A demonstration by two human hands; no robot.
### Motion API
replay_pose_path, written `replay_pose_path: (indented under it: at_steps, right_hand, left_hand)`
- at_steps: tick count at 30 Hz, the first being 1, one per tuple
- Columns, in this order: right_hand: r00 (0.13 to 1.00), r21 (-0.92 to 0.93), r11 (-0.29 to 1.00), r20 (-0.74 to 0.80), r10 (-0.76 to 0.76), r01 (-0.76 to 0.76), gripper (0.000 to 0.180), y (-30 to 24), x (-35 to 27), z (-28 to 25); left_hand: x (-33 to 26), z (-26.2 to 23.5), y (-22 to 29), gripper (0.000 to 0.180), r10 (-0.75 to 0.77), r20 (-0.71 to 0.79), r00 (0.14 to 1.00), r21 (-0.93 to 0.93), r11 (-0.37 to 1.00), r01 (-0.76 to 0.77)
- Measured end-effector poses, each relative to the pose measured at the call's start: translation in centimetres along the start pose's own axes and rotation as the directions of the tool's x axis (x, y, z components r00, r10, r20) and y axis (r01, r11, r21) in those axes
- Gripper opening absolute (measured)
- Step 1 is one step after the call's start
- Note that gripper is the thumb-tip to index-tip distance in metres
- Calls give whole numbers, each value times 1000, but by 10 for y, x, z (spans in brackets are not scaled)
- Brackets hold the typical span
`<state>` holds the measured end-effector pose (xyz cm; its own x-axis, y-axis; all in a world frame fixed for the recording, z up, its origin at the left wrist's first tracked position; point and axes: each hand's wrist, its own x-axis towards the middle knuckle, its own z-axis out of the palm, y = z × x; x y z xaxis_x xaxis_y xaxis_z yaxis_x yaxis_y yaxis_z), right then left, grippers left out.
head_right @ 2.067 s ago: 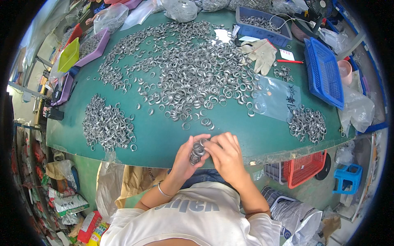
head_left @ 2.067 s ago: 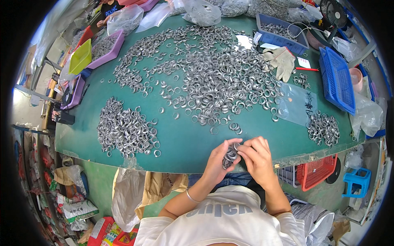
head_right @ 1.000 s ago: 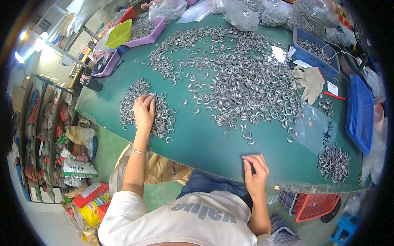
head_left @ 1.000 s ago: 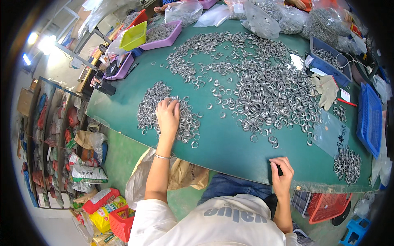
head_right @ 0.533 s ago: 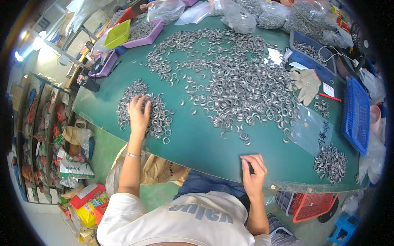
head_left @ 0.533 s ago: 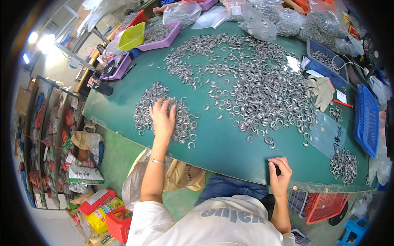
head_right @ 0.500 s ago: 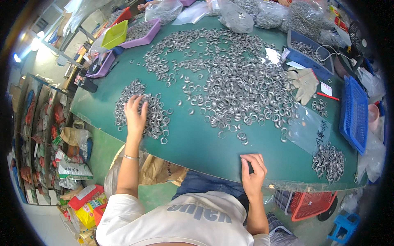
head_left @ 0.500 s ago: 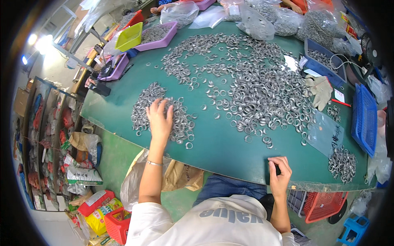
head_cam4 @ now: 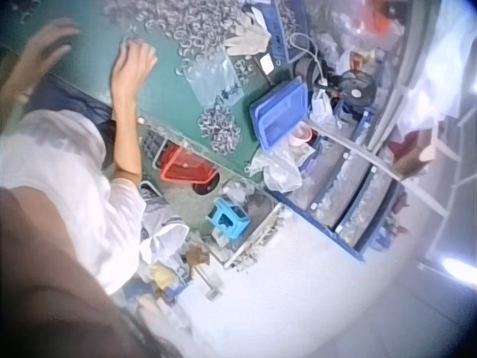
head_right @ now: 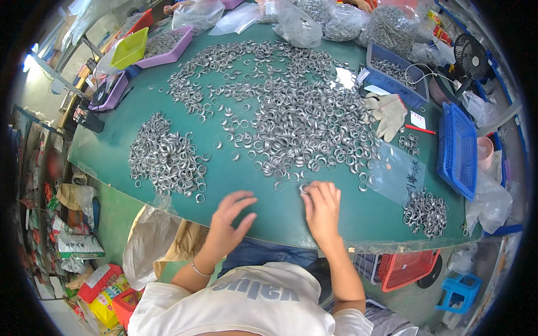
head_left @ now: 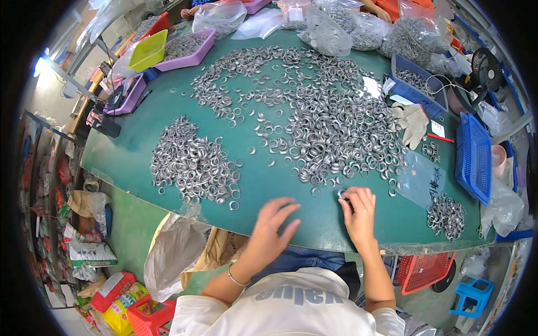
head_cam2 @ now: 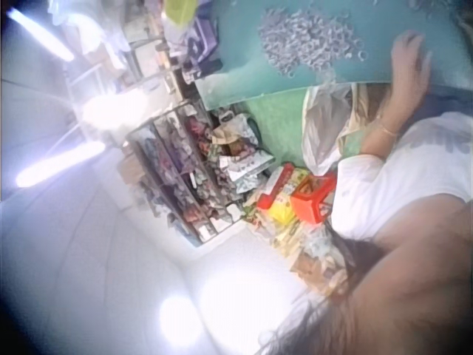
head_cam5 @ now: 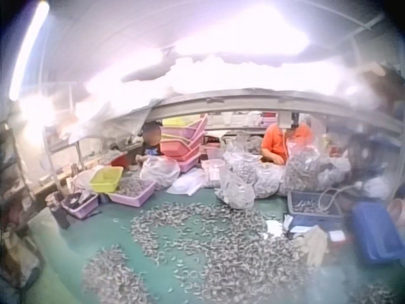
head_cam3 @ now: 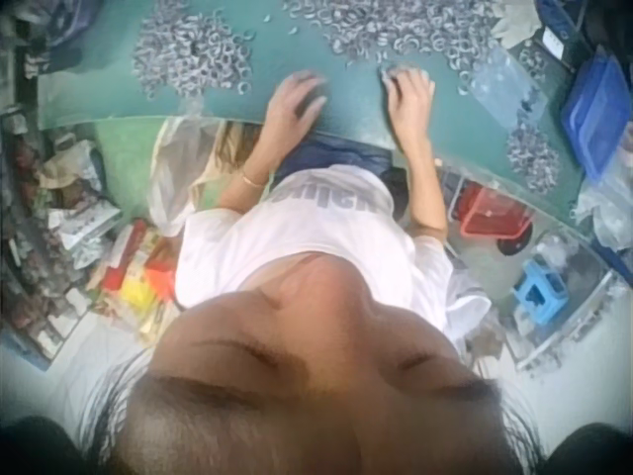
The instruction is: The person sorts through a large pile of small crescent-shaped metal components on a workbench, picking them up individually or in small groups to move them into different areas of the workspace or into a small black container.
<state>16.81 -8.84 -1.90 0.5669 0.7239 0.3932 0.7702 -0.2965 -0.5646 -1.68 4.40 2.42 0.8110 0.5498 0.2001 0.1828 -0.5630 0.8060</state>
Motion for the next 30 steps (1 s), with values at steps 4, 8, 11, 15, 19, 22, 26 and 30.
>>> replay_pose_path:
  at_steps: [4, 8, 11, 15, 19, 22, 26, 30]
  right_hand:
    - [961, 546, 792, 194, 195, -271, 5, -34, -18, -21]
    - [959, 266, 962, 281, -20, -58, 12, -43, -21, -21]
    - [956, 430, 855, 90, 279, -290, 23, -29, -13, -20]
    - [1000, -33, 999, -17, 18, -19, 22, -9, 6, -11]
    - [996, 46, 997, -59, 66, -63, 15, -1, 2, 1]
    - [972, 433, 872, 53, 228, -228, 14, -9, -10, -5]
    - [926, 448, 858, 370, 80, -253, 16, -29, -17, -23]
    - [982, 237, 954, 18, 185, -184, 17, -21, -4, -27]
  left_hand:
    - [-17, 47, -4, 38, -225, 279, 934, -849, 396, 349]
    - [-11, 71, -19, 34, -48, 634, 772, -767, -165, 620]
    - [-14, 69, -17, 31, -179, 670, 721, -713, 114, 691]
    - [-15, 65, -18, 31, -257, 662, 704, -685, 174, 708]
    - [-12, 59, -7, 33, -258, 589, 765, -754, 164, 636]
    - [-11, 62, -6, 33, -308, 557, 771, -804, 33, 594]
    - [-2, 66, 2, 33, -283, 603, 746, -794, -130, 593]
    - [-15, 75, -24, 29, -167, 651, 741, -757, -57, 651]
